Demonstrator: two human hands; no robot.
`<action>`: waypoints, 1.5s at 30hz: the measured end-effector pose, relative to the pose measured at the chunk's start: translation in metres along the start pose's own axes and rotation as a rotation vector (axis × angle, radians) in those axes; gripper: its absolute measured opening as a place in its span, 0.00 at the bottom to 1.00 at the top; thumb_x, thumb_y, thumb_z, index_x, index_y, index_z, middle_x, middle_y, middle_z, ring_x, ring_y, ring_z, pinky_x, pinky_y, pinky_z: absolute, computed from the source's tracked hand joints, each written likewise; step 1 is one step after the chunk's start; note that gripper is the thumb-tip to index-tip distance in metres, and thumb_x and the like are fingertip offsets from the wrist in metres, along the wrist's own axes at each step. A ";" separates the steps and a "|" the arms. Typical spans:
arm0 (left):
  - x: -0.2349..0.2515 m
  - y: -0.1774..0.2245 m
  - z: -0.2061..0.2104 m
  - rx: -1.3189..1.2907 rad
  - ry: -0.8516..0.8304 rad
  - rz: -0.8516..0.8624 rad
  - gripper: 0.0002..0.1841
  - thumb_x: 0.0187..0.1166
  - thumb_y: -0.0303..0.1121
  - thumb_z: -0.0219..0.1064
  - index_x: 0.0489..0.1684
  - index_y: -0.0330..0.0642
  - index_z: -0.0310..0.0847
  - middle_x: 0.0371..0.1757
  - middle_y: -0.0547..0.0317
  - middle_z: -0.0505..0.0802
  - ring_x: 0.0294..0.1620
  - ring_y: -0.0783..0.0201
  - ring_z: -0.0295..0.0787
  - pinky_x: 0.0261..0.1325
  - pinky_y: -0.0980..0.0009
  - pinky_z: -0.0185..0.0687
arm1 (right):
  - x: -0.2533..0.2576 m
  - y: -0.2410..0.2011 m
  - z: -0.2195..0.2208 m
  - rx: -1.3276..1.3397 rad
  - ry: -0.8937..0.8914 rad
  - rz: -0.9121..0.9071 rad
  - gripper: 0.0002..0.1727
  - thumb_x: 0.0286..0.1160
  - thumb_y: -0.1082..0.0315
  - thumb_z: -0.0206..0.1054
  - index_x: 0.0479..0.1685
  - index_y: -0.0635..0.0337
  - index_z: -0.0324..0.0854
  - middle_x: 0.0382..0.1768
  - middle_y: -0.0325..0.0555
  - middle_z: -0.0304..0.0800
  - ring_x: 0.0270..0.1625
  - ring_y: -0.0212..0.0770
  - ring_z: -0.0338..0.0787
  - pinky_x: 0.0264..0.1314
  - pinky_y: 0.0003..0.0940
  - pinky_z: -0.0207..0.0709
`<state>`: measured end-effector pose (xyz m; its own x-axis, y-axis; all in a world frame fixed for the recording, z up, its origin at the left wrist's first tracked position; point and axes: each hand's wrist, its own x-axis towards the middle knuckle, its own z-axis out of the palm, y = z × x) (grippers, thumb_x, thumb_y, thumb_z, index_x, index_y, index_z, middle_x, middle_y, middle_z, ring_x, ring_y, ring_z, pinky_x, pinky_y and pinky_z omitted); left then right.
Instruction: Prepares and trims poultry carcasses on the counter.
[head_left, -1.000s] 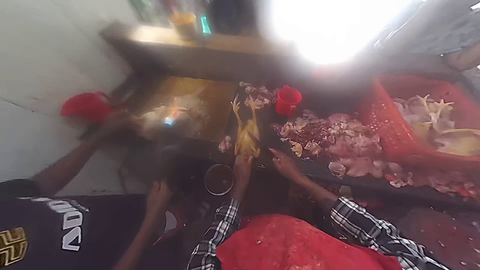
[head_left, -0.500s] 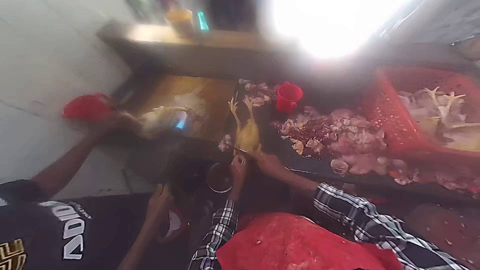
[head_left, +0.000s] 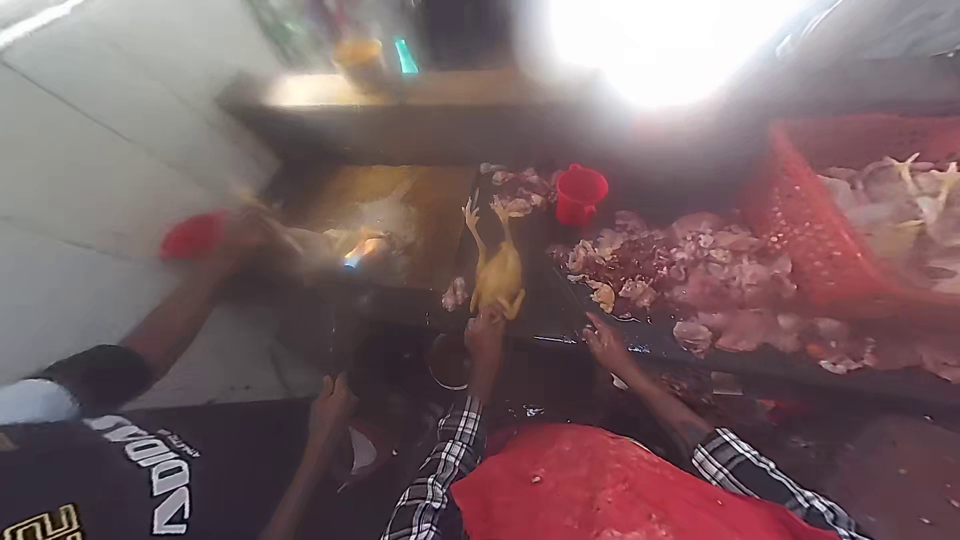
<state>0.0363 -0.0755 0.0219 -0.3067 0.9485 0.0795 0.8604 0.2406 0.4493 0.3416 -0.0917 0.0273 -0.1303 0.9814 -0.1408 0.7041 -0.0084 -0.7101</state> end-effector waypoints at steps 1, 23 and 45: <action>0.000 0.000 -0.002 0.008 -0.038 -0.022 0.21 0.78 0.51 0.68 0.61 0.50 0.87 0.50 0.52 0.95 0.54 0.49 0.93 0.58 0.48 0.87 | 0.000 0.001 0.000 0.005 -0.019 0.002 0.31 0.90 0.56 0.53 0.89 0.59 0.63 0.78 0.57 0.79 0.78 0.49 0.82 0.83 0.49 0.72; -0.010 -0.024 -0.027 -0.491 -0.339 -0.171 0.18 0.89 0.43 0.56 0.57 0.39 0.88 0.49 0.49 0.95 0.51 0.57 0.93 0.62 0.52 0.87 | -0.036 -0.064 0.074 -0.200 -0.274 -0.055 0.29 0.92 0.45 0.45 0.70 0.57 0.80 0.65 0.52 0.88 0.62 0.52 0.92 0.65 0.56 0.83; -0.002 -0.084 -0.041 -0.325 -0.625 0.264 0.15 0.84 0.26 0.57 0.58 0.37 0.90 0.62 0.43 0.88 0.65 0.53 0.86 0.72 0.56 0.80 | 0.006 -0.121 0.106 -0.183 -0.203 0.022 0.30 0.91 0.43 0.48 0.68 0.58 0.81 0.61 0.56 0.90 0.65 0.54 0.90 0.71 0.57 0.79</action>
<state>-0.0522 -0.1057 0.0202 0.2648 0.9298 -0.2555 0.6799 0.0078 0.7333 0.1823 -0.1054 0.0393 -0.2376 0.9228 -0.3032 0.8203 0.0235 -0.5714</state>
